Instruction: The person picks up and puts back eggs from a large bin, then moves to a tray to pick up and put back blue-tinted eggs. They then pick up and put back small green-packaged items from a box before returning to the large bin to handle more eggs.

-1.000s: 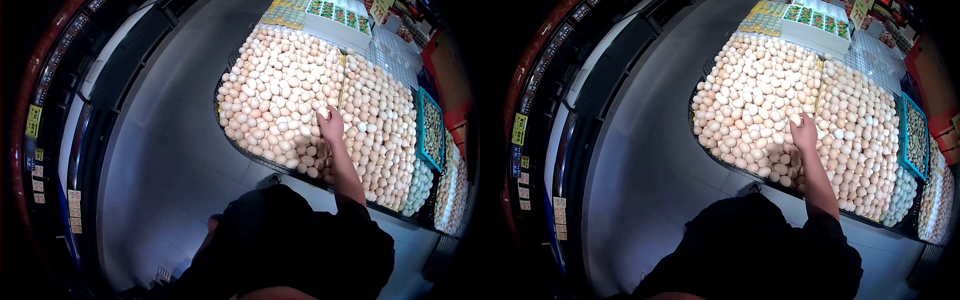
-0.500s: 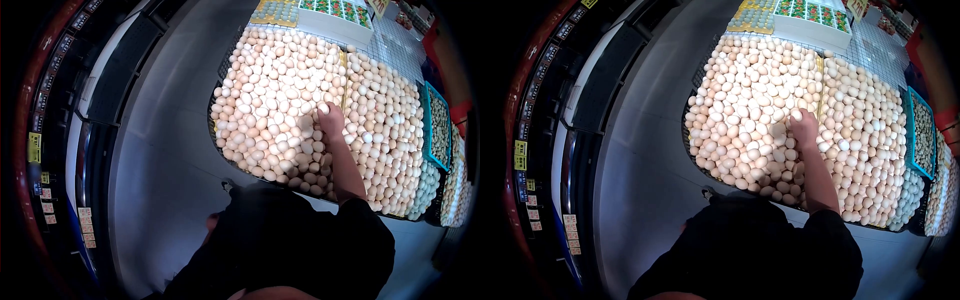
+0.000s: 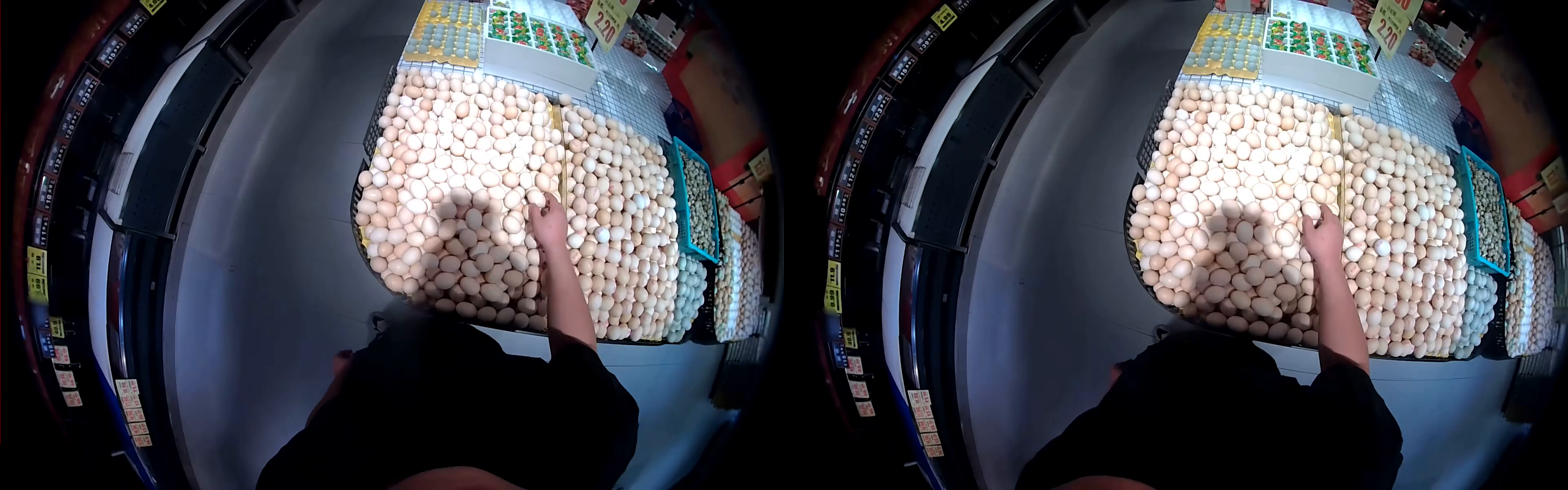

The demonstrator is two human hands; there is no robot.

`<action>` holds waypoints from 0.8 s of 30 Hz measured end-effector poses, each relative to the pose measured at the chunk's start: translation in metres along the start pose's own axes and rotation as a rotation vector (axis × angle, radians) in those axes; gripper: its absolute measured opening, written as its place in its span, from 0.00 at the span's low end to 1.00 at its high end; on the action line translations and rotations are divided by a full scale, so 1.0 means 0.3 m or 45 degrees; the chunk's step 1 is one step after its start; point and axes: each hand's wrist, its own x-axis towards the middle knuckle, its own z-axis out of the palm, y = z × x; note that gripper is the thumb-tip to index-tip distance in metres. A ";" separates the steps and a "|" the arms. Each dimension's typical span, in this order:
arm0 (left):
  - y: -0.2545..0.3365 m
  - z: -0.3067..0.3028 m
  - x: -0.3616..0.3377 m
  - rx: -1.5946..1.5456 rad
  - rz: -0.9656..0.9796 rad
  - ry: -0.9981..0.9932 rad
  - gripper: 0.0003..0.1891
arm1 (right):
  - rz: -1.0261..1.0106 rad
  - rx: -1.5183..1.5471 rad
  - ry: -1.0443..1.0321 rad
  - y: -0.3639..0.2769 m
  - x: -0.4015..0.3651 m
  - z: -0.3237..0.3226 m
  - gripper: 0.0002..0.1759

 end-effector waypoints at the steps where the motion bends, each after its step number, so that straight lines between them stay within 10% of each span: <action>1: -0.007 -0.044 0.020 0.001 -0.040 -0.031 0.23 | 0.173 0.144 -0.107 -0.104 -0.044 -0.055 0.34; 9: -0.117 -0.302 0.296 -0.250 -0.136 0.088 0.23 | -0.095 -0.148 0.405 -0.254 -0.153 0.158 0.26; 11: -0.264 -0.343 0.346 0.214 0.424 0.158 0.23 | -0.074 -0.074 0.399 -0.383 -0.179 0.210 0.25; 15: -0.424 -0.466 0.343 0.145 0.269 -0.021 0.16 | -0.150 -0.055 0.317 -0.566 -0.257 0.340 0.25; 17: -0.515 -0.571 0.297 0.343 0.565 -0.109 0.13 | -0.127 -0.029 0.258 -0.633 -0.302 0.398 0.25; 21: -0.609 -0.674 0.288 0.959 0.317 -0.586 0.14 | -0.121 -0.035 0.242 -0.720 -0.342 0.448 0.25; 24: -0.624 -0.738 0.342 0.667 0.091 -0.493 0.15 | -0.061 0.043 0.250 -0.753 -0.305 0.501 0.25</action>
